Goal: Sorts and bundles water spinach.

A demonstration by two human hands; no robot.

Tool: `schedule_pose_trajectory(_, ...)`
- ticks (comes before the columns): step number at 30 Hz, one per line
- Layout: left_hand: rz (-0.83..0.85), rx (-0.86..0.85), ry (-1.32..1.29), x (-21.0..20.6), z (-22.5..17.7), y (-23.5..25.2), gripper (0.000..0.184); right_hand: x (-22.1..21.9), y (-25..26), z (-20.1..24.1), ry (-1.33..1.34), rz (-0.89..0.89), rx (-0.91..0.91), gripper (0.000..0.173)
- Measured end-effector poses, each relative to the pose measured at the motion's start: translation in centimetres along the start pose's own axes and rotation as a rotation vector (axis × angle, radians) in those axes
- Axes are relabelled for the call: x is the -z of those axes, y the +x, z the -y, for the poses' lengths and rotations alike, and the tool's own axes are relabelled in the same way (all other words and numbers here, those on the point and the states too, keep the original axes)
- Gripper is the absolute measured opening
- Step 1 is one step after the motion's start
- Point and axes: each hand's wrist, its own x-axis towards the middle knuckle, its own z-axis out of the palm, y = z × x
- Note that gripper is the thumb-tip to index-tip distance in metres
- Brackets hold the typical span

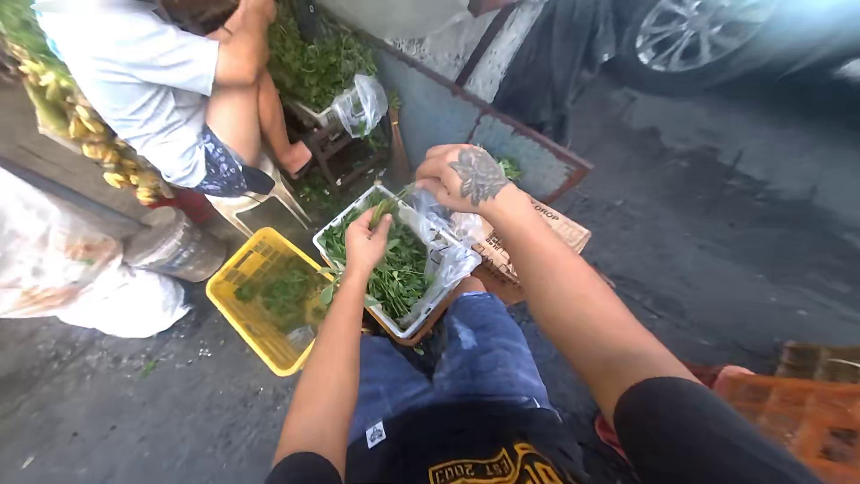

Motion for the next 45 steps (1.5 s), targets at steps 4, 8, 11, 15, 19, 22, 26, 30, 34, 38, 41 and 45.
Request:
schedule_pose_trajectory(4, -0.045, 0.033, 0.000, 0.6, -0.3, -0.8, 0.030, 0.5, -0.9, 0.0, 0.076, -0.032, -0.012, 0.026)
schedule_pose_trajectory(8, -0.014, 0.007, -0.002, 1.8, -0.5, -1.4, 0.028, 0.1, -2.4, -0.4, 0.231, -0.118, -0.051, 0.025)
schedule_pose_trajectory(11, 0.083, -0.037, -0.019, 2.5, -0.8, -2.0, 0.028, -0.1, -3.8, -0.5, 0.415, -0.181, -0.138, 0.021)
schedule_pose_trajectory(15, 0.134, -0.050, 0.024, 2.8, -1.5, -2.5, 0.027, 0.0, -4.5, -0.6, 0.414, -0.182, -0.186, 0.023)
schedule_pose_trajectory(19, 0.081, -0.086, 0.205, 3.6, -2.2, -2.5, 0.029, 1.0, -5.2, 0.6, -0.002, -0.101, -0.240, 0.031)
schedule_pose_trajectory(22, 0.106, -0.128, 0.363, 4.3, -3.0, -2.4, 0.030, 0.7, -5.4, 3.5, -0.177, -0.140, -0.165, 0.049)
schedule_pose_trajectory(26, 0.190, -0.175, 0.477, 4.7, -4.2, -2.7, 0.025, -4.0, -4.7, 6.0, -0.226, -0.113, 0.082, 0.032)
schedule_pose_trajectory(30, 0.195, -0.148, 0.426, 6.6, -3.0, -3.4, 0.028, -6.8, -4.1, 3.3, -0.169, -0.047, 0.103, 0.031)
schedule_pose_trajectory(34, 0.198, -0.123, 0.424, 8.6, -1.3, -4.1, 0.030, -7.6, -4.0, 1.3, -0.187, 0.030, 0.130, 0.034)
schedule_pose_trajectory(38, 0.145, -0.077, 0.478, 10.0, -0.3, -4.0, 0.031, -7.5, -3.2, -0.3, -0.203, 0.126, -0.063, 0.027)
schedule_pose_trajectory(41, 0.140, -0.021, 0.554, 10.9, -0.3, -4.1, 0.030, -7.2, -2.3, -0.3, -0.018, 0.203, -0.135, 0.063)
schedule_pose_trajectory(45, 0.159, -0.067, 0.673, 10.7, 0.1, -4.4, 0.027, -6.6, -1.0, 3.4, 0.242, 0.228, 0.015, 0.067)
